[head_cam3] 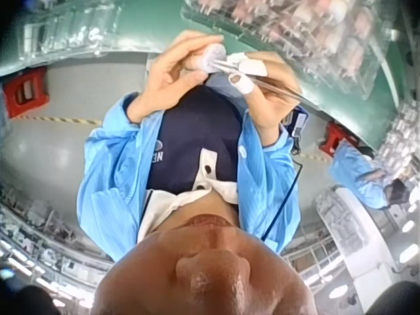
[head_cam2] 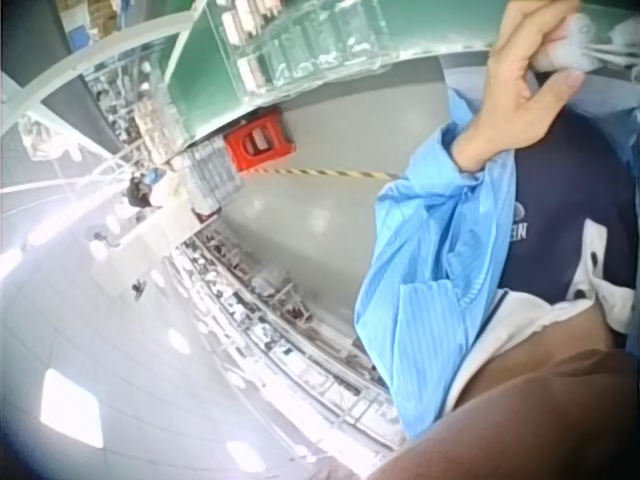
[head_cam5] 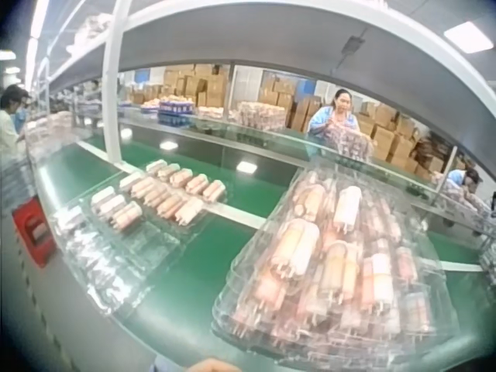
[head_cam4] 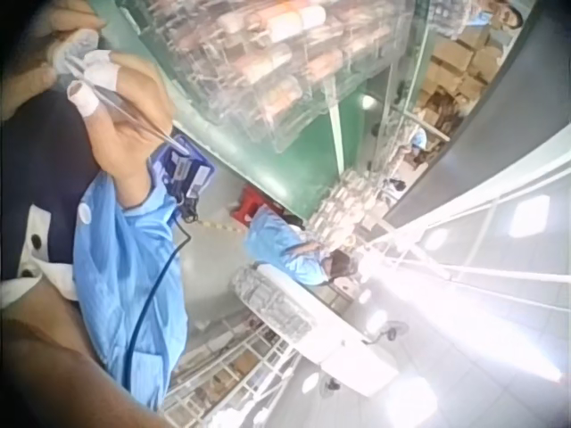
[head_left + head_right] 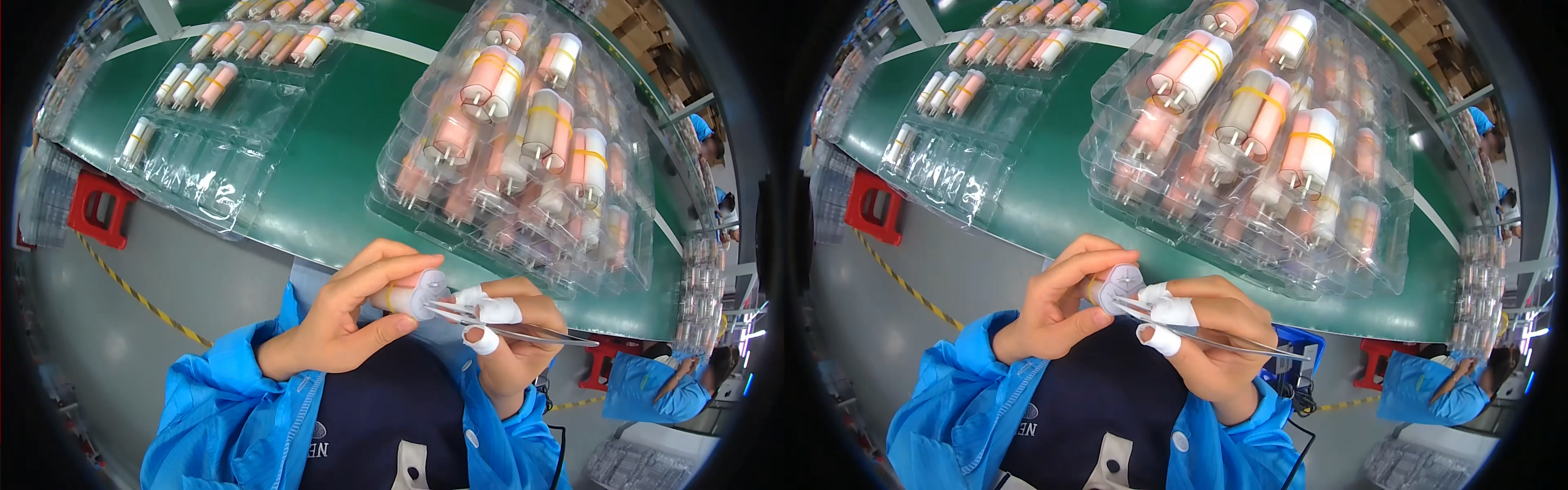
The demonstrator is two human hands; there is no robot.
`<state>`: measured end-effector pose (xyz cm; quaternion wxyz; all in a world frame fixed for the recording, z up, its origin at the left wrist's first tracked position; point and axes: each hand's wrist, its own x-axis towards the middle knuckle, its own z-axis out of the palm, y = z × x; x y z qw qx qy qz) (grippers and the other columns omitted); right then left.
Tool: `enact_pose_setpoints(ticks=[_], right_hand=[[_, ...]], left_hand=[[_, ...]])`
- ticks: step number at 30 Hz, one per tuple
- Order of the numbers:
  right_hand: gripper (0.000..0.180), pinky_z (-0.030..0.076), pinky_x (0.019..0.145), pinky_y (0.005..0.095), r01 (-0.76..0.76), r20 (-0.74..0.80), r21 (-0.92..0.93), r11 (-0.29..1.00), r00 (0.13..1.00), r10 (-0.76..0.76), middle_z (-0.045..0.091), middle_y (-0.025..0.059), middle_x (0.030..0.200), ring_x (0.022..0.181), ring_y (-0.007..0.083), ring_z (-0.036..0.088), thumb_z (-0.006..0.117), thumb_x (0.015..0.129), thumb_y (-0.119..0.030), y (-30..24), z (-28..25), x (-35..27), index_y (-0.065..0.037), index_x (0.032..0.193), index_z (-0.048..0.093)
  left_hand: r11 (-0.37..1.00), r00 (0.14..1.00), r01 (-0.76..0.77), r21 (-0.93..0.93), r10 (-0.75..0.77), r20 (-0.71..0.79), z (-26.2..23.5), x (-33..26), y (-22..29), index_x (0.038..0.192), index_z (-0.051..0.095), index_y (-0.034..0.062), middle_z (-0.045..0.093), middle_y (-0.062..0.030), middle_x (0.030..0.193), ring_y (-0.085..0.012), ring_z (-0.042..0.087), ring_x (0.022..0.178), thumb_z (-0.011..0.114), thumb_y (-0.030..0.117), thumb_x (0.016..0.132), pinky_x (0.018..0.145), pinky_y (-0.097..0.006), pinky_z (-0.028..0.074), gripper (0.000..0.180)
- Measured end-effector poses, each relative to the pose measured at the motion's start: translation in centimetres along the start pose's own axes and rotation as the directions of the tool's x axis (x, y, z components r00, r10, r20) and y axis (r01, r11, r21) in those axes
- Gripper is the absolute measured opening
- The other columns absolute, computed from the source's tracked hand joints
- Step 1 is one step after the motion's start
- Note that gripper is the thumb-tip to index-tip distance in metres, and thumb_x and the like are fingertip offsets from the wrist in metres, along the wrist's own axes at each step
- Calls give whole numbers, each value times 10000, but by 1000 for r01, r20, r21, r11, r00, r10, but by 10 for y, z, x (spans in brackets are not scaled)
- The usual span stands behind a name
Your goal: The person uses tweezers to insert small white components into the open ends of cylindrical objects. They handle the items one at a time, picking them from a tray, performing the insertion, and placing them back into the tray. The process is repeated for multiple units.
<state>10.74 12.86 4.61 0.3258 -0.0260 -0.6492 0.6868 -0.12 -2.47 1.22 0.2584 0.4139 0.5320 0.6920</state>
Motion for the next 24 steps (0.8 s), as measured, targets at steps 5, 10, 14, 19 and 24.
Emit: enact_pose_setpoints(ticks=[5,10,14,19,24], right_hand=[[227,557,683,310,-47,-3,-24,999,999,46,683,200,885,817,246,682,776,686,39,2,-1,-2,39,887,671],[225,550,686,301,-58,4,-30,998,998,58,683,196,890,807,224,678,765,698,50,2,0,0,41,899,664],[215,550,685,301,-69,4,-46,997,998,69,681,195,892,800,219,677,761,704,50,2,0,0,37,895,663],[237,563,694,320,-39,12,-10,999,999,40,677,201,908,806,221,679,754,725,46,8,-3,-3,29,935,643],[267,576,699,347,-19,38,43,999,999,17,669,216,948,819,232,682,753,737,35,14,-7,-4,23,975,631]], left_hand=[[1000,1000,-18,14,18,-5,-1,0,-4,1310,489,-55,490,-122,1167,-206,486,1080,636,108,852,945,-325,365,508],[1000,1000,-13,17,13,-10,-1,1,-4,1312,489,-52,491,-121,1163,-204,485,1070,634,112,853,937,-325,366,510],[1000,1000,-16,12,16,-16,-1,1,-5,1314,489,-52,490,-120,1160,-202,484,1063,635,113,854,932,-322,366,510],[1000,1000,-12,11,12,-3,-2,1,-4,1317,484,-56,485,-119,1160,-200,485,1058,629,103,858,929,-317,368,507],[999,1000,9,-53,-10,-15,2,0,-4,1321,480,-57,478,-118,1168,-201,483,1061,623,96,863,933,-317,367,504]])
